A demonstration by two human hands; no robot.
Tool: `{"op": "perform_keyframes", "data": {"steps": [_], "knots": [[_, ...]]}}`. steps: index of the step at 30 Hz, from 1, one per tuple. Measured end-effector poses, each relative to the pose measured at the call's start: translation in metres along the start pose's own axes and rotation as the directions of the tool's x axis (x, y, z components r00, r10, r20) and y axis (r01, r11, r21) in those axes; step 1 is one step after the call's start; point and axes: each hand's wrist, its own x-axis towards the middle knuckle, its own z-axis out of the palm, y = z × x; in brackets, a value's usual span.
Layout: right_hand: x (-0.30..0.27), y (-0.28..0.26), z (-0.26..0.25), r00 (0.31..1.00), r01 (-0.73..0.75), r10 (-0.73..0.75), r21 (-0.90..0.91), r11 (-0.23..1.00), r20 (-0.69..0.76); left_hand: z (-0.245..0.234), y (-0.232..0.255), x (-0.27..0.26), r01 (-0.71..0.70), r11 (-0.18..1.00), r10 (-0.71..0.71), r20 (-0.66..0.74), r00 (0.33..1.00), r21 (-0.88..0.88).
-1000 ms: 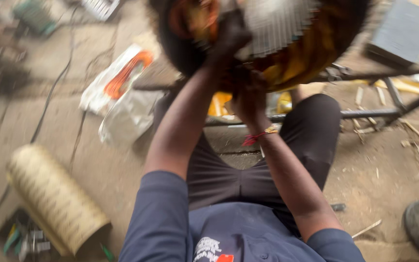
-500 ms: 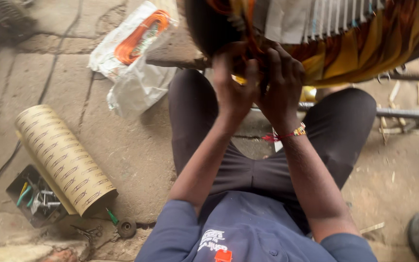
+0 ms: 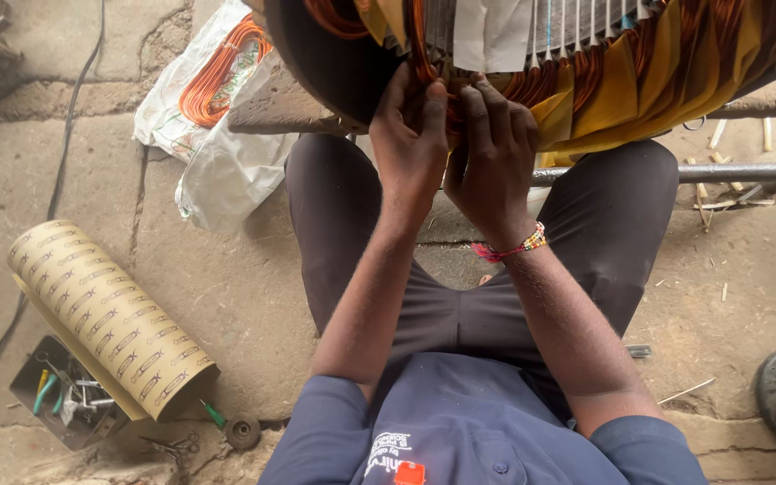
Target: The person is sitting on the floor and working on an electric motor stator. They are using their hands to adjust and arrange copper wire coils within the stator slots.
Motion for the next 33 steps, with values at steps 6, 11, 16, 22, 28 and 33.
{"op": "perform_keyframes", "data": {"steps": [6,11,16,22,28,33], "knots": [[0.001,-0.001,0.001,1.000,-0.019,0.019,-0.012,1.000,0.002,0.025,0.007,0.006,-0.156,0.987,0.158,-0.065,0.985,0.027],[-0.002,0.002,0.002,0.999,-0.033,0.033,0.082,0.996,-0.005,0.033,0.005,0.015,-0.190,0.969,0.186,-0.040,0.982,-0.156],[-0.004,0.005,0.008,0.999,-0.039,0.039,-0.048,0.998,0.012,0.028,-0.015,0.024,-0.012,0.921,0.033,0.049,0.998,-0.390],[-0.004,0.001,0.004,0.999,-0.013,0.011,0.092,0.996,0.031,0.036,-0.050,0.037,0.030,0.962,-0.052,-0.073,0.996,-0.273],[-0.003,-0.001,0.006,0.998,0.028,-0.029,0.013,1.000,0.047,0.049,-0.062,0.042,0.133,0.826,-0.113,0.070,0.991,-0.548],[-0.009,0.003,0.012,0.998,0.013,-0.011,-0.034,0.999,0.065,0.046,-0.060,0.043,0.246,0.647,-0.171,0.178,0.969,-0.722]]}}
